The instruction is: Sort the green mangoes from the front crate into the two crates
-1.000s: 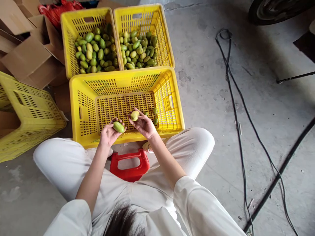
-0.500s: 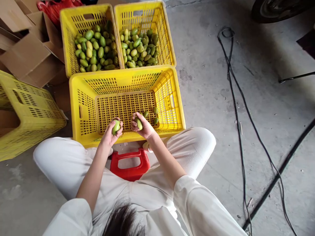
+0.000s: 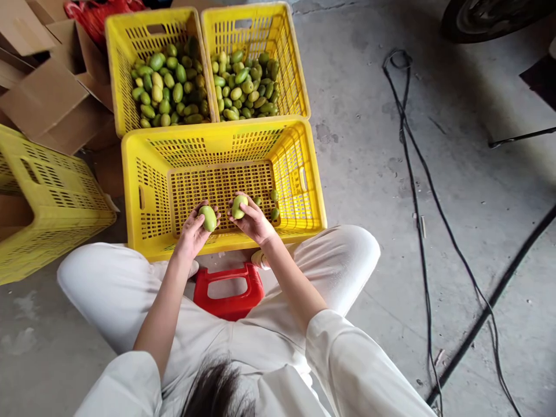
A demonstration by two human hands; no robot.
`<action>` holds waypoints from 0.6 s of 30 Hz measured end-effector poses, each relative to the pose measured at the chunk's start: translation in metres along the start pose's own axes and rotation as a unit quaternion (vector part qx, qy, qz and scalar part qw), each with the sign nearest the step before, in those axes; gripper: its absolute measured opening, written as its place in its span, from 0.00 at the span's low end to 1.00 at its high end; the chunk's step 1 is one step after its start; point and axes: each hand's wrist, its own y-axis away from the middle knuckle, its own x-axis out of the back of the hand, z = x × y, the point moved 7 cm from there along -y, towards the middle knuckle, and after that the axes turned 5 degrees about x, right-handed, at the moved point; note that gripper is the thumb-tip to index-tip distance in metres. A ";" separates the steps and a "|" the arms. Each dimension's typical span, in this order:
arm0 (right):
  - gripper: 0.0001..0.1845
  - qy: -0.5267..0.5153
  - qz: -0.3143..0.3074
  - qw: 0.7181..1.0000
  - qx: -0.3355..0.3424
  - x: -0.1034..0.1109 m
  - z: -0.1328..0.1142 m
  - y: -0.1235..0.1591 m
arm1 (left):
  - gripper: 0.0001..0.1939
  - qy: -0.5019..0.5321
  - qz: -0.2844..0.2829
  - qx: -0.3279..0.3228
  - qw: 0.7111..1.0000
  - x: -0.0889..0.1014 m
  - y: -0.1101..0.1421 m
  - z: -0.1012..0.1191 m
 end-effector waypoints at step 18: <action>0.16 -0.084 0.017 0.996 -0.029 0.003 0.004 -0.002 | 0.09 0.057 0.077 0.058 0.994 0.020 -0.014 -0.019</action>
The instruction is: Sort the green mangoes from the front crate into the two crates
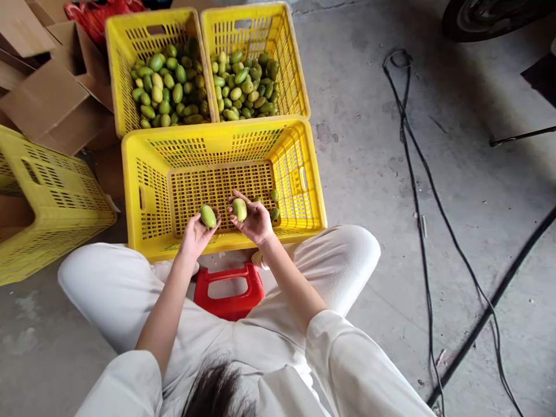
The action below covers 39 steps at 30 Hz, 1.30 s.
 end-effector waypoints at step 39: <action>0.11 0.090 0.050 0.990 -0.100 0.020 0.026 -0.007 | 0.10 -0.044 0.033 0.021 0.998 0.018 -0.013 -0.003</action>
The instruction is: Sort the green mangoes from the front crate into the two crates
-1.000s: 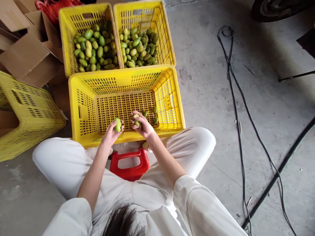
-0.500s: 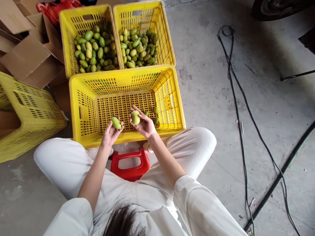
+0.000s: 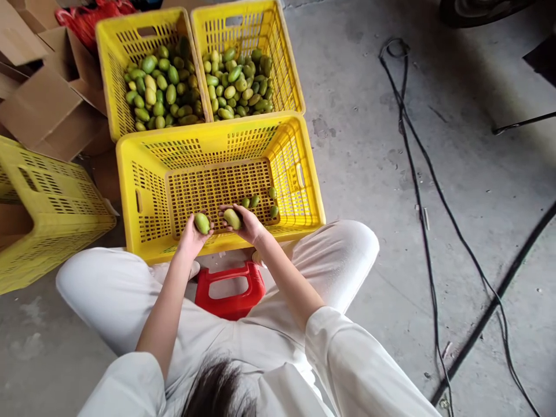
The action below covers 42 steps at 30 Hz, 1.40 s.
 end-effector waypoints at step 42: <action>0.12 -0.048 0.024 0.996 0.075 -0.004 -0.019 0.004 | 0.20 0.034 -0.020 0.017 0.999 -0.002 0.008 0.011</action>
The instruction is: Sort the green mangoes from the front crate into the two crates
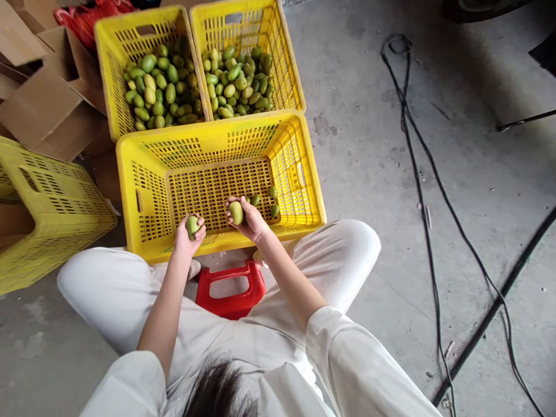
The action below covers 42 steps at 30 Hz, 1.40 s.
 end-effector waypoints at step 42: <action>0.18 0.109 -0.022 0.993 0.033 0.000 -0.009 0.001 | 0.09 -0.114 -0.063 0.006 0.992 -0.018 0.013 -0.018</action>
